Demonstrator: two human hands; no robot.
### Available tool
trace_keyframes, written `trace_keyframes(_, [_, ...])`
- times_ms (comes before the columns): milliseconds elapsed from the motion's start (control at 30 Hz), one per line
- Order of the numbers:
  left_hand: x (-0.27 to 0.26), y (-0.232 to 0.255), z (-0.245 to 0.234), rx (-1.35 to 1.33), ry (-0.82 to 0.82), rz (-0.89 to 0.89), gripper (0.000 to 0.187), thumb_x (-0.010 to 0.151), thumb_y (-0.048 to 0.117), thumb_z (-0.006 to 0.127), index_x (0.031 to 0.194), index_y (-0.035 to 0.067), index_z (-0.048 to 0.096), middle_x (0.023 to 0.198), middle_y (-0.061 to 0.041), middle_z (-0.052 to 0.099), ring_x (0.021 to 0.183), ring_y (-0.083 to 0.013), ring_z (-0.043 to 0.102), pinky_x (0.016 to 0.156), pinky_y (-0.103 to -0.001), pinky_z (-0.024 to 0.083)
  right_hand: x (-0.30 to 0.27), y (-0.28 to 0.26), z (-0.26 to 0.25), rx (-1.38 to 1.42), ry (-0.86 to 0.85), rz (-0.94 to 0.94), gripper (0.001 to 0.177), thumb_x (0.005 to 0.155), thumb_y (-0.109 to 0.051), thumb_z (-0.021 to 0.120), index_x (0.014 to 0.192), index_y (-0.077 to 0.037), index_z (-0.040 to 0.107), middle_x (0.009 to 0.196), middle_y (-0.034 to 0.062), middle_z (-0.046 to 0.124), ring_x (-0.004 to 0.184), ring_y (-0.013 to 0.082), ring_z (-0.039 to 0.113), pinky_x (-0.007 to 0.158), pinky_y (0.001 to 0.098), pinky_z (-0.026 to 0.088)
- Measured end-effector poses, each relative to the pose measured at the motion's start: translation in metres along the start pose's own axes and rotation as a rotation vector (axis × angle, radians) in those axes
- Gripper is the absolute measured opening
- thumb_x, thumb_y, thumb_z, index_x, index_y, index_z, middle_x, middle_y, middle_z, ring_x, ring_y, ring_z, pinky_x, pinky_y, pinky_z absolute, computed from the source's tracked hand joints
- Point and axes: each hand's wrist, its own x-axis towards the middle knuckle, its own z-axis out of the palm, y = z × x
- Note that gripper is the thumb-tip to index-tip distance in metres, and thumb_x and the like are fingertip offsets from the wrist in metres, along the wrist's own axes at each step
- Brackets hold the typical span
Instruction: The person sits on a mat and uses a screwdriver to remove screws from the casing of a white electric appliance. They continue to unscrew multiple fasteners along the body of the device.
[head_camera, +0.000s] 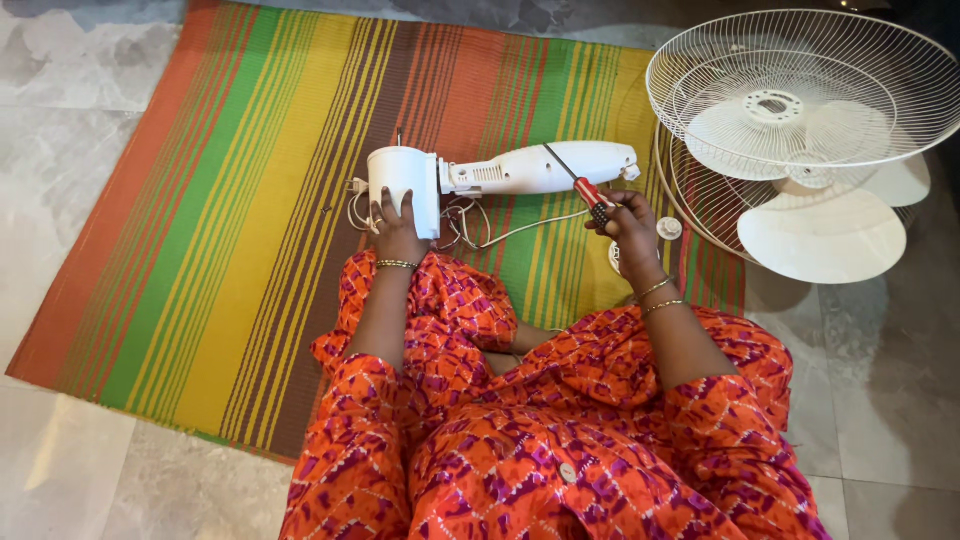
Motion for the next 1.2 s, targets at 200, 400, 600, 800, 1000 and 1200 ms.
trace_keyframes(200, [-0.053, 0.112, -0.052, -1.245, -0.070, 0.357, 0.055, 0.094, 0.037, 0.068, 0.141, 0.013, 0.053, 0.137, -0.012, 0.066, 0.122, -0.0241, 0.064, 0.097, -0.041, 0.056, -0.016, -0.027, -0.002, 0.003, 0.202, 0.076, 0.015, 0.090, -0.007, 0.048, 0.105, -0.009, 0.052, 0.112, 0.0149, 0.068, 0.071, 0.0249, 0.069, 0.064, 0.0348, 0.060])
trace_keyframes(400, [-0.212, 0.240, -0.135, -1.629, -1.264, 1.416, 0.038, 0.112, 0.036, 0.063, 0.136, 0.007, 0.055, 0.130, -0.008, 0.059, 0.128, -0.0176, 0.053, 0.114, -0.031, 0.045, -0.031, -0.034, -0.003, 0.124, 0.225, 0.022, 0.010, 0.094, -0.010, 0.047, 0.104, -0.007, 0.050, 0.107, 0.0163, 0.065, 0.083, 0.0251, 0.068, 0.064, 0.0402, 0.063])
trace_keyframes(600, [-0.185, 0.252, -0.132, -2.073, -0.842, 0.990, 0.024, 0.117, 0.031, 0.056, 0.123, 0.009, 0.051, 0.115, -0.006, 0.055, 0.107, -0.0124, 0.049, 0.100, -0.026, 0.044, -0.035, -0.021, -0.010, 0.133, 0.113, 0.000, 0.010, 0.097, -0.010, 0.046, 0.106, -0.008, 0.049, 0.110, 0.0176, 0.065, 0.081, 0.0283, 0.066, 0.064, 0.0410, 0.062])
trace_keyframes(800, [-0.182, 0.321, -0.115, -2.308, 0.085, 0.234, 0.020, 0.121, 0.026, 0.048, 0.109, 0.010, 0.047, 0.099, -0.004, 0.051, 0.085, -0.0072, 0.044, 0.087, -0.022, 0.043, -0.032, -0.015, -0.007, 0.084, 0.081, 0.040, 0.011, 0.096, -0.007, 0.043, 0.106, -0.006, 0.048, 0.115, 0.0204, 0.065, 0.086, 0.0272, 0.068, 0.067, 0.0412, 0.063])
trace_keyframes(1000, [-0.172, 0.357, -0.110, -2.216, 0.143, 0.112, 0.015, 0.118, 0.022, 0.042, 0.107, 0.014, 0.046, 0.097, -0.002, 0.051, 0.077, -0.0055, 0.043, 0.079, -0.020, 0.043, -0.034, -0.015, -0.004, -0.039, 0.057, 0.015, 0.013, 0.096, -0.007, 0.042, 0.106, -0.005, 0.049, 0.118, 0.0206, 0.065, 0.078, 0.0289, 0.066, 0.063, 0.0380, 0.059])
trace_keyframes(1200, [-0.173, 0.354, -0.106, -2.126, 0.004, 0.154, 0.006, 0.110, 0.016, 0.042, 0.112, 0.014, 0.048, 0.103, -0.003, 0.053, 0.081, -0.0086, 0.044, 0.077, -0.023, 0.042, -0.038, -0.016, 0.005, -0.050, 0.034, -0.011, 0.013, 0.093, -0.004, 0.042, 0.104, -0.004, 0.049, 0.118, 0.0181, 0.061, 0.079, 0.0261, 0.066, 0.062, 0.0378, 0.060])
